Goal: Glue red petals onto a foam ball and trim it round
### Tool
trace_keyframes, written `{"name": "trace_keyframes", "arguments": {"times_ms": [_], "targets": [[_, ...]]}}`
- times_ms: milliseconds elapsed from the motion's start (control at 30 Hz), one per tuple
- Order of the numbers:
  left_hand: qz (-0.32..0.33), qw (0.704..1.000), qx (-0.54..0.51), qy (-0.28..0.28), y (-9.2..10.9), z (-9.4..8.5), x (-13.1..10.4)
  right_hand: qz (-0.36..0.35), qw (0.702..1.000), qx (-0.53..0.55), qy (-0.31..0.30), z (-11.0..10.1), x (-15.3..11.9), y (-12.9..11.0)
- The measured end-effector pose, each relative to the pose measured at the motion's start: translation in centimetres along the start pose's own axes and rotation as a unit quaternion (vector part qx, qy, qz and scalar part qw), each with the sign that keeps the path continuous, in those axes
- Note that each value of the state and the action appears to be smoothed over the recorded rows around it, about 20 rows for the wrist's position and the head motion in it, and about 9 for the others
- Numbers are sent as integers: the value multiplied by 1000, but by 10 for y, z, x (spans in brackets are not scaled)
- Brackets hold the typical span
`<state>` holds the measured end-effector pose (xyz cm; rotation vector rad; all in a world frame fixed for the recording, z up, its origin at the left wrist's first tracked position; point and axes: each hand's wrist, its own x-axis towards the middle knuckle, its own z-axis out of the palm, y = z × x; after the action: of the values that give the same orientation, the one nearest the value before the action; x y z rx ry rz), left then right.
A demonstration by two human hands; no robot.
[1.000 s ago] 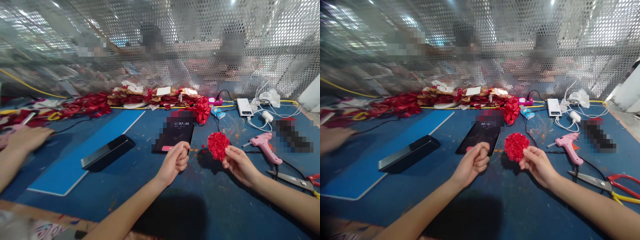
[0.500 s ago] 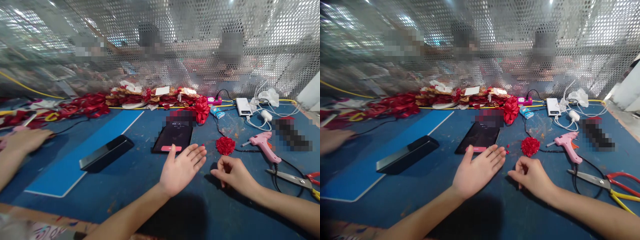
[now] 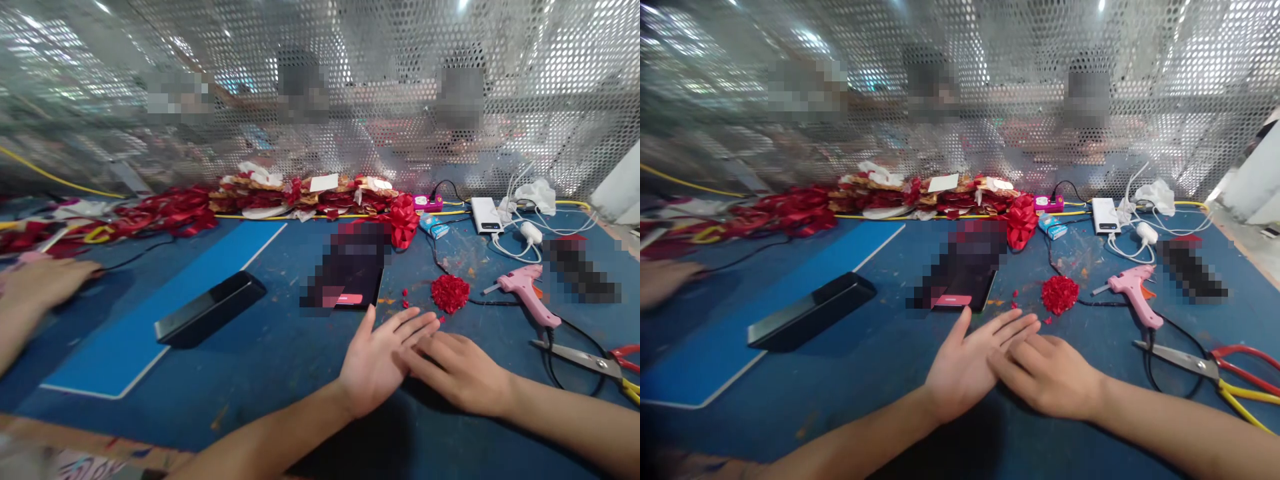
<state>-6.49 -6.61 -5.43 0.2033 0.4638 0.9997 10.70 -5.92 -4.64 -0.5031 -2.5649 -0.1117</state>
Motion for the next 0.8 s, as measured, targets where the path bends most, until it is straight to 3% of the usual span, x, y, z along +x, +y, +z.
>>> {"name": "trace_keyframes", "arguments": {"times_ms": [200,333,400,533,700,800], "targets": [[-30,1000,6,-1,-6,0,2,-72,994,33,70,-5,-2,4],[5,990,142,15,-7,4,-4,-55,992,65,89,-5,-4,3],[33,961,272,28,-5,5,-6,-33,994,65,87,-4,-5,2],[65,856,511,34,0,7,-9,-10,996,27,88,-1,-8,1],[14,805,590,59,4,6,-10,-4,997,7,75,0,-13,2],[15,762,646,41,7,6,-11,-3,997,-2,77,1,-14,1]]}}
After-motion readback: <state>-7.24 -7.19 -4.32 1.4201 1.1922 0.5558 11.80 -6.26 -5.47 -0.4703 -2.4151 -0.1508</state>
